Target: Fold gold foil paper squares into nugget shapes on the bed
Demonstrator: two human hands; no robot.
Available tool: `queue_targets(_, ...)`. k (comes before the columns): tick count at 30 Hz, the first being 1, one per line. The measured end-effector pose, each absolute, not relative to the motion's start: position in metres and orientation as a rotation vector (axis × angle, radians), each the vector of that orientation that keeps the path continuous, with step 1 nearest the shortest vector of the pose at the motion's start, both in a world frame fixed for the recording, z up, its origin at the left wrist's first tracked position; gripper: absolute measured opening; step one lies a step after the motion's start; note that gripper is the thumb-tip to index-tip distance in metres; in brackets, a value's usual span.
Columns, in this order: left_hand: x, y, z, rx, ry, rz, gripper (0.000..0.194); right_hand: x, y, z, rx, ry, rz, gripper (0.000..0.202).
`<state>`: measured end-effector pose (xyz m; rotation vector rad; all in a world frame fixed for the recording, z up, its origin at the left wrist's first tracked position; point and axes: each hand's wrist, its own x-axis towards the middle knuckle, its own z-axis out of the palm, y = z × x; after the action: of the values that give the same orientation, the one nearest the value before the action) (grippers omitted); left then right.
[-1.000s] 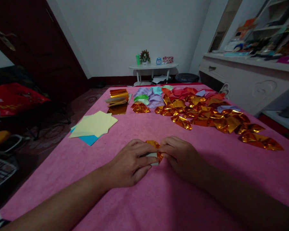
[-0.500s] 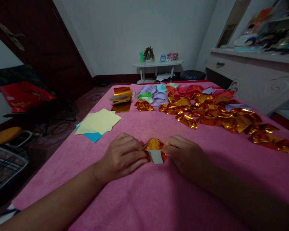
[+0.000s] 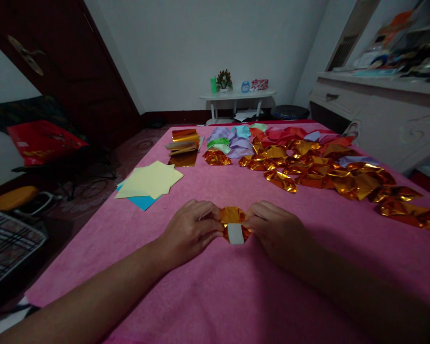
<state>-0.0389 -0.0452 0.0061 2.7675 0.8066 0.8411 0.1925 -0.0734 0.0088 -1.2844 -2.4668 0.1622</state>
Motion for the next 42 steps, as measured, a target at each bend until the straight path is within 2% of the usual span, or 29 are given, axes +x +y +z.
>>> queue_targets(8,-0.039,-0.043,0.006,2.674,0.964,0.952,0.028,0.188,-0.076,0.009,-1.244,-2.402,0.323,0.024)
queue_targets(14,-0.044,-0.037,0.004,2.73,0.732,0.786,0.014,0.193,-0.076,0.014,-1.152,-2.36,0.433,0.021)
queue_targets(19,-0.048,-0.036,0.011,2.678,0.648,0.665,0.015,0.197,-0.075,0.016,-1.124,-2.332,0.543,0.029)
queue_targets(26,-0.04,-0.041,0.018,2.69,0.81,0.531,0.021,0.195,-0.076,0.018,-1.153,-2.316,0.57,0.03)
queue_targets(32,-0.039,-0.043,0.015,2.686,0.817,0.569,0.042,0.198,-0.074,0.014,-1.093,-2.302,0.561,0.031)
queue_targets(42,-0.032,-0.044,0.008,2.64,0.922,0.674,0.018,0.198,-0.065,0.005,-1.07,-2.223,0.563,0.016)
